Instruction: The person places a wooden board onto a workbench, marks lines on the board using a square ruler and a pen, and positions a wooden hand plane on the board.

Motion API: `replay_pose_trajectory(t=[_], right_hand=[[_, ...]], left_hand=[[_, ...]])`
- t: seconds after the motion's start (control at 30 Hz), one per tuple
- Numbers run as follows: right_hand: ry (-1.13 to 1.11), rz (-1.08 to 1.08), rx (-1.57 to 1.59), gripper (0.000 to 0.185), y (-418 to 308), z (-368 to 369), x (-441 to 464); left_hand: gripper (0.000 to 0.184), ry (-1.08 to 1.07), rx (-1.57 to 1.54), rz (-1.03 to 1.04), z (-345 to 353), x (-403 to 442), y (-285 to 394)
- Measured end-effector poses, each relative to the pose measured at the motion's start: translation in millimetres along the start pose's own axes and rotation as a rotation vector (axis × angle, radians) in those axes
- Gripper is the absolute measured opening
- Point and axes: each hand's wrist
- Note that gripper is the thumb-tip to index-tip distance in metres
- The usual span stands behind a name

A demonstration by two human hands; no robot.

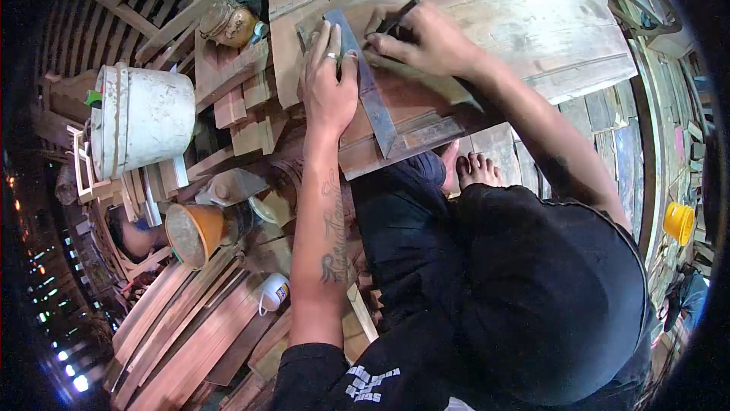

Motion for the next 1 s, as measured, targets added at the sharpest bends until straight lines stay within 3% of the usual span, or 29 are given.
replay_pose_trajectory(t=[0.17, 0.23, 0.33, 0.4, 0.47, 0.63, 0.87, 0.93, 1.0], right_hand=[[-0.009, 0.026, 0.045, 0.024, -14, -10, 4], [-0.198, 0.192, -0.115, 0.038, -12, -10, 6], [-0.076, 0.105, 0.070, 0.041, -19, -8, -5], [-0.054, 0.094, 0.005, 0.040, -8, -7, -18], [-0.219, 0.153, -0.003, 0.037, -18, -17, -19], [-0.034, 0.069, 0.090, 0.029, -22, -11, -20], [-0.112, 0.005, -0.032, 0.029, -34, -16, -27], [-0.201, 0.149, -0.004, 0.017, -45, -23, -28], [-0.147, 0.107, -0.005, 0.016, -42, -18, -28]], left_hand=[[0.052, 0.005, 0.009, 0.018, -1, 0, 1], [0.052, 0.009, 0.003, 0.017, 0, 0, 0], [0.052, 0.001, 0.015, 0.014, -1, 0, -1], [0.051, -0.003, 0.005, 0.026, 0, 0, -2], [0.051, 0.001, -0.022, 0.015, 0, 0, -2], [0.051, 0.005, -0.050, 0.018, 1, 1, -2], [0.052, 0.010, -0.071, 0.025, 1, 2, -5], [0.052, 0.013, -0.073, 0.025, 1, 1, -4], [0.052, 0.013, -0.075, 0.022, 0, 1, -3]])
Point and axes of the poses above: each hand's wrist, its own x-axis towards the middle knuckle, its own z-axis out of the palm, y = z × x, and after that the axes turned 11 degrees about y, right-handed
